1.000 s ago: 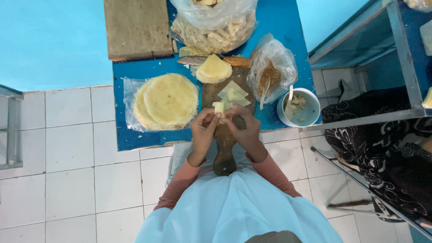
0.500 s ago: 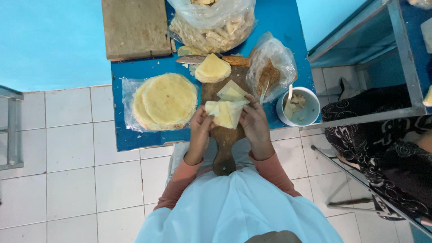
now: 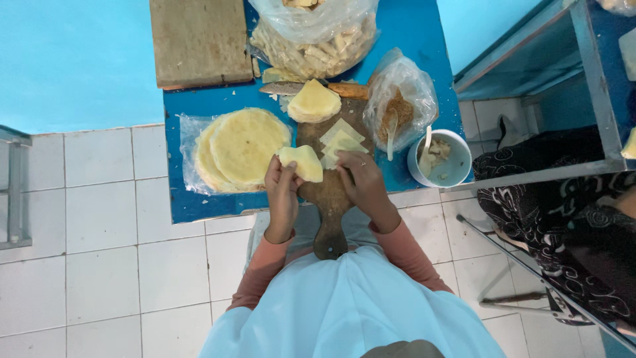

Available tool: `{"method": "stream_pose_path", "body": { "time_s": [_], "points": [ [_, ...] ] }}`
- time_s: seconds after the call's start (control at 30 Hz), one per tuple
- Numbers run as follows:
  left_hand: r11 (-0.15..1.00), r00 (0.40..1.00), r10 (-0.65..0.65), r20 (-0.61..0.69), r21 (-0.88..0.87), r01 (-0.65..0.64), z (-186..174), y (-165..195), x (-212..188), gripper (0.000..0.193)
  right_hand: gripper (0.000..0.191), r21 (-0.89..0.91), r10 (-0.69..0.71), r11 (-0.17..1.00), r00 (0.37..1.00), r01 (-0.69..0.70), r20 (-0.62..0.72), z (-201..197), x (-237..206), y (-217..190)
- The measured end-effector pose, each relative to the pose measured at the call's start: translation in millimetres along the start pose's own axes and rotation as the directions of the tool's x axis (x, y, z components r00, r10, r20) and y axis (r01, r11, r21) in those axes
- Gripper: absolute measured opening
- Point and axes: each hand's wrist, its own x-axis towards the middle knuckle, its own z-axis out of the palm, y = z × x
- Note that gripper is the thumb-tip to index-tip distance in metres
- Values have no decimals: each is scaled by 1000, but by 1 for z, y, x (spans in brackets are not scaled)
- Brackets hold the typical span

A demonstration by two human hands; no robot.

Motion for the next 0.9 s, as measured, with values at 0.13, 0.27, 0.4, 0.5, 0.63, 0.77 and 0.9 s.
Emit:
{"method": "stream_pose_path", "body": {
  "time_s": [0.13,0.27,0.4,0.5,0.63,0.77,0.9],
  "points": [
    [1000,1000,17,19,12,-18,1,0,-2,28,33,-48,39,998,999,-39,-12,-3,5,-15],
    [999,1000,2,-10,44,-1,-2,-3,-1,30,35,-77,43,996,999,-44,-9,-3,5,-19],
    [993,1000,-11,30,118,7,-7,-10,-2,20,39,20,84,996,993,-83,-77,-5,0,-23],
    [966,997,-9,83,258,-13,-6,-19,-7,16,45,194,178,970,973,-148,-149,-4,-8,-27],
    [968,985,10,173,245,-52,5,-27,-16,13,51,257,186,955,974,-148,-127,6,-17,-28],
    [934,969,82,232,322,-156,15,-20,-20,13,49,199,179,970,963,-139,-201,12,-24,-27],
    [936,971,37,235,333,-116,19,-10,-21,15,47,328,299,916,938,-231,-175,10,-24,-29]
  ]
}}
